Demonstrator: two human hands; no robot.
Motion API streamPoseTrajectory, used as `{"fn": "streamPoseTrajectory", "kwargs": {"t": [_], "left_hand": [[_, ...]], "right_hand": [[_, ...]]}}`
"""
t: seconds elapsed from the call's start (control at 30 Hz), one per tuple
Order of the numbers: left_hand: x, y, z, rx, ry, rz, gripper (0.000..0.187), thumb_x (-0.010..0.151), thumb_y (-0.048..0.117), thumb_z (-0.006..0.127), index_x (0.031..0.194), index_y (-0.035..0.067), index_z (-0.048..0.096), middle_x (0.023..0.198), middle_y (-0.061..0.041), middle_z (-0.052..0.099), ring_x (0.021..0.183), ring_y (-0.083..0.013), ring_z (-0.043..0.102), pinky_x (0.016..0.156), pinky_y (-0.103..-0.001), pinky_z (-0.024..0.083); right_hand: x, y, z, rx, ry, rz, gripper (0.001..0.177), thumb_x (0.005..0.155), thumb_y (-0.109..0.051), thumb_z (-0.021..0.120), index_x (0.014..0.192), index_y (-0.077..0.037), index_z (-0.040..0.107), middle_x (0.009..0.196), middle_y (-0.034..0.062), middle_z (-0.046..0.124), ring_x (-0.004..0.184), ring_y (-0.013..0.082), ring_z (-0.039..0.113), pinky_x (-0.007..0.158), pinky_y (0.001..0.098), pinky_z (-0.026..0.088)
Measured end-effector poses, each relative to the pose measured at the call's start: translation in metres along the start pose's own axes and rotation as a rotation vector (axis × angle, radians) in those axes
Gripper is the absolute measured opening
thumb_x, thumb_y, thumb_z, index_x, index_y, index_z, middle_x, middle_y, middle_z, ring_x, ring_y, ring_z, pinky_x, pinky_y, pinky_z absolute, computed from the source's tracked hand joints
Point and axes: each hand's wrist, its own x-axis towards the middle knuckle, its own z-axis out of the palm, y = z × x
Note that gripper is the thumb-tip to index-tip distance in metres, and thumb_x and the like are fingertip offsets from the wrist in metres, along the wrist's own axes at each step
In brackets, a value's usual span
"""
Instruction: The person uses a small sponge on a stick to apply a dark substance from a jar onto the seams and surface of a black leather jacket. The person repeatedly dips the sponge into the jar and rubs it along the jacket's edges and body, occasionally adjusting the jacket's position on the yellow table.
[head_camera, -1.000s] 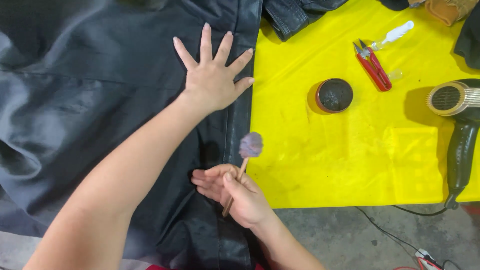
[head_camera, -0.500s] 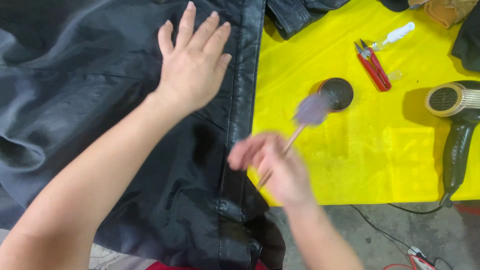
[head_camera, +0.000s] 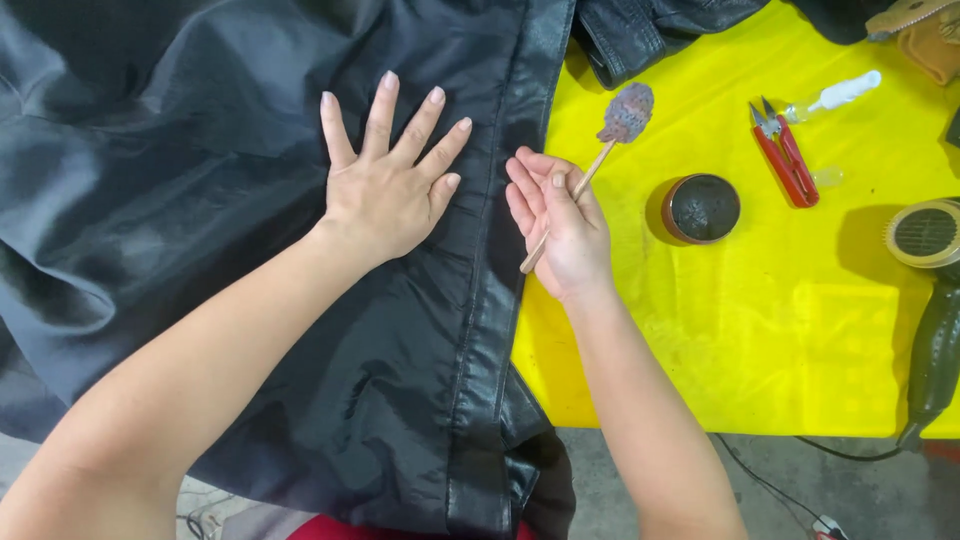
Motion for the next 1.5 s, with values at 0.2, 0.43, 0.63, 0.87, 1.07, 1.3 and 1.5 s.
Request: {"fn": "streamPoseTrajectory", "kwargs": {"t": [0.2,0.43,0.63,0.87,1.07,1.3,1.5], "left_hand": [[-0.029,0.062,-0.033,0.101,0.23,0.037,0.06,0.093,0.043,0.065,0.15,0.023,0.062,0.157,-0.008,0.055,0.15,-0.0388,0.033,0.113,-0.071,0.026],[-0.042,0.031,-0.02,-0.003,-0.322,0.015,0.063,0.1,0.062,0.022,0.159,0.042,0.02,0.169,0.001,0.017,0.153,-0.0422,0.007,0.108,-0.083,0.007],[-0.066,0.055,-0.047,0.241,0.151,0.219,0.066,0.089,0.056,0.062,0.149,0.028,0.061,0.156,-0.012,0.056,0.148,-0.0357,0.044,0.114,-0.065,0.033],[-0.122,0.061,-0.039,-0.027,-0.256,0.415,0.071,0.087,0.059,0.057,0.149,0.028,0.045,0.162,-0.014,0.038,0.148,-0.0369,0.037,0.115,-0.061,0.032],[-0.134,0.057,-0.041,-0.013,-0.209,0.417,0.072,0.084,0.062,0.058,0.148,0.03,0.047,0.161,-0.014,0.04,0.147,-0.0377,0.04,0.114,-0.062,0.034],[-0.142,0.06,-0.042,0.066,-0.201,0.38,0.076,0.082,0.067,0.058,0.149,0.034,0.046,0.158,-0.013,0.044,0.145,-0.0379,0.044,0.114,-0.064,0.037],[-0.142,0.062,-0.054,0.073,-0.135,0.374,0.068,0.085,0.06,0.059,0.147,0.032,0.052,0.152,-0.015,0.052,0.141,-0.0365,0.05,0.11,-0.064,0.041]], "right_hand": [[0.021,0.038,-0.03,0.164,-0.103,-0.166,0.025,0.108,-0.021,0.052,0.124,-0.004,0.062,0.142,0.0173,0.062,0.127,0.0279,0.064,0.115,0.0411,0.051],[0.022,0.032,-0.03,0.113,-0.066,-0.083,0.025,0.109,-0.023,0.046,0.118,-0.011,0.066,0.147,0.0142,0.06,0.142,0.0306,0.055,0.121,0.0425,0.04],[-0.01,-0.016,-0.032,-0.185,-0.054,-0.185,0.041,0.105,-0.042,0.046,0.122,-0.008,0.061,0.139,0.0178,0.063,0.134,0.038,0.063,0.111,0.0497,0.053],[-0.074,-0.108,-0.142,-1.42,0.253,-0.403,0.035,0.108,-0.027,0.054,0.137,-0.007,0.05,0.104,0.0128,0.063,0.092,0.0312,0.059,0.078,0.0474,0.046],[-0.106,-0.116,-0.163,-1.904,0.347,-0.282,0.023,0.104,-0.014,0.054,0.127,-0.012,0.061,0.115,0.0202,0.06,0.092,0.0514,0.061,0.067,0.0674,0.046],[-0.099,-0.109,-0.172,-2.178,0.392,-0.547,0.029,0.097,-0.012,0.07,0.121,-0.025,0.079,0.099,0.0059,0.062,0.076,0.0344,0.067,0.052,0.05,0.055],[-0.097,-0.099,-0.19,-2.078,0.415,-0.607,0.031,0.095,-0.009,0.071,0.121,-0.023,0.081,0.101,0.0057,0.062,0.081,0.034,0.067,0.056,0.0516,0.053]]}}
